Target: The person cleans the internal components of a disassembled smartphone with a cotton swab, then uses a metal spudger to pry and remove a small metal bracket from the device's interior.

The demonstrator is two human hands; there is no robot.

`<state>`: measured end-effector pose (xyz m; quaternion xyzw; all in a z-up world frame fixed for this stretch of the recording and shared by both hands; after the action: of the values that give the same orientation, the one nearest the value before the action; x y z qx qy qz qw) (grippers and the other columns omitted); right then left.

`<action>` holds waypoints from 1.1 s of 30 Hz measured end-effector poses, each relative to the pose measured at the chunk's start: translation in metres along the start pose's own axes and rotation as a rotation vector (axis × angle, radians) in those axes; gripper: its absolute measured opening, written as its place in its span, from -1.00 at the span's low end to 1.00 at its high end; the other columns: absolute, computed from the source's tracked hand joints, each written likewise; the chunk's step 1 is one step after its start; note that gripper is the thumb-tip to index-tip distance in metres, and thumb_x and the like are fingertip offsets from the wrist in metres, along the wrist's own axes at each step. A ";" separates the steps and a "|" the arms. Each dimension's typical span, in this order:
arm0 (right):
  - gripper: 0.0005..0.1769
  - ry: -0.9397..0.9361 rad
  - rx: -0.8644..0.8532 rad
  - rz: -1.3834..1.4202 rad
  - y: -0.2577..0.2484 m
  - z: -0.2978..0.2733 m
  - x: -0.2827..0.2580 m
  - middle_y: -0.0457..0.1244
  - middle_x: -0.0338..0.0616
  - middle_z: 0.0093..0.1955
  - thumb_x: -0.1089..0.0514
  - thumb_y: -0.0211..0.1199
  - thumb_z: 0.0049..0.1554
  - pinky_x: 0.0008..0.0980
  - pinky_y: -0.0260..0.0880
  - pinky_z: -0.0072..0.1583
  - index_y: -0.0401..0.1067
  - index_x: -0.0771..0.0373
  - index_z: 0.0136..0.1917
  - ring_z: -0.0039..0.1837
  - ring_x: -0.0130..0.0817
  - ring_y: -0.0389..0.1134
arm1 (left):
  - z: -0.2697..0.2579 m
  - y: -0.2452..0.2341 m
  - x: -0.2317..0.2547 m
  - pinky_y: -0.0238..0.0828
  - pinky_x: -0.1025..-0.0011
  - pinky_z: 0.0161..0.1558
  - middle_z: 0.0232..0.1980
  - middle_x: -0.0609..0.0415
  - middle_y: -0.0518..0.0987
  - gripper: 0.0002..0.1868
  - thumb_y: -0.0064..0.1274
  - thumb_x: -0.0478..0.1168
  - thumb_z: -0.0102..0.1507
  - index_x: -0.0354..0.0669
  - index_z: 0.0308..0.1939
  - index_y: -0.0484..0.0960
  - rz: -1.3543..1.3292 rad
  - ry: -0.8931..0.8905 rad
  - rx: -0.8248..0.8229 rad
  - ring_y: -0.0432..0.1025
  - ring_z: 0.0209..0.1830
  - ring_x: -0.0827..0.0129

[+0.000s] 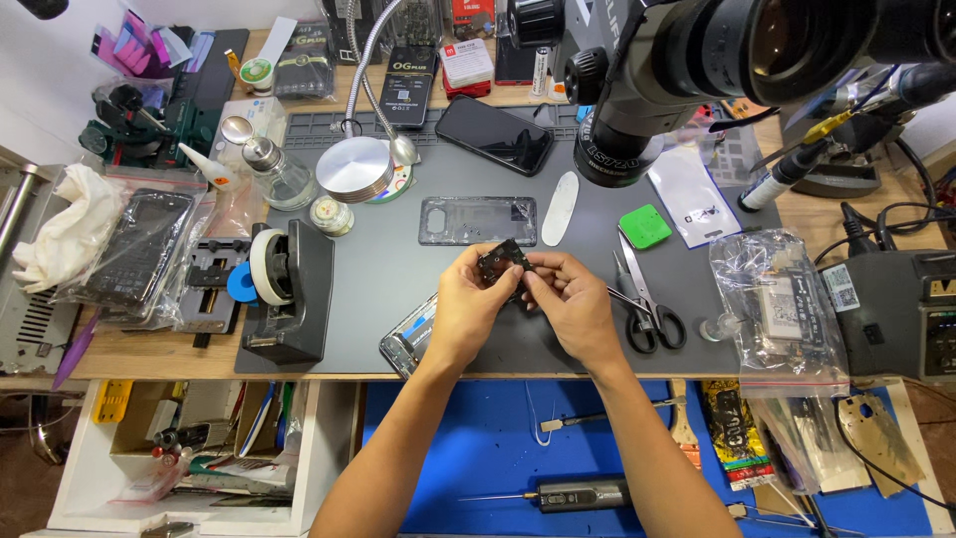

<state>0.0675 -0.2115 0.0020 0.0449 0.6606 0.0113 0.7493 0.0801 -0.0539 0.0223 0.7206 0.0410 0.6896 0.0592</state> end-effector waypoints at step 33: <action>-0.84 -0.187 0.224 -0.210 -0.004 -0.011 -0.034 0.45 0.10 -0.19 0.34 0.34 0.25 -0.43 0.58 -0.16 0.52 0.47 0.09 -0.22 -0.35 0.50 | -0.006 0.013 0.023 0.37 -0.02 0.35 0.25 -0.47 0.50 -0.28 0.21 -0.37 0.29 -0.54 0.46 0.25 0.035 0.230 -0.002 0.40 0.35 -0.13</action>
<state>0.0519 -0.2174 0.0337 0.0597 0.5863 -0.1447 0.7949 0.0749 -0.0638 0.0469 0.6371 0.0341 0.7689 0.0428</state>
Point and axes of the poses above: each hand's wrist, its own z-axis towards the middle knuckle, its own y-axis out of the palm, x = y × z, the point moved 6 cm from there along z, towards the middle knuckle
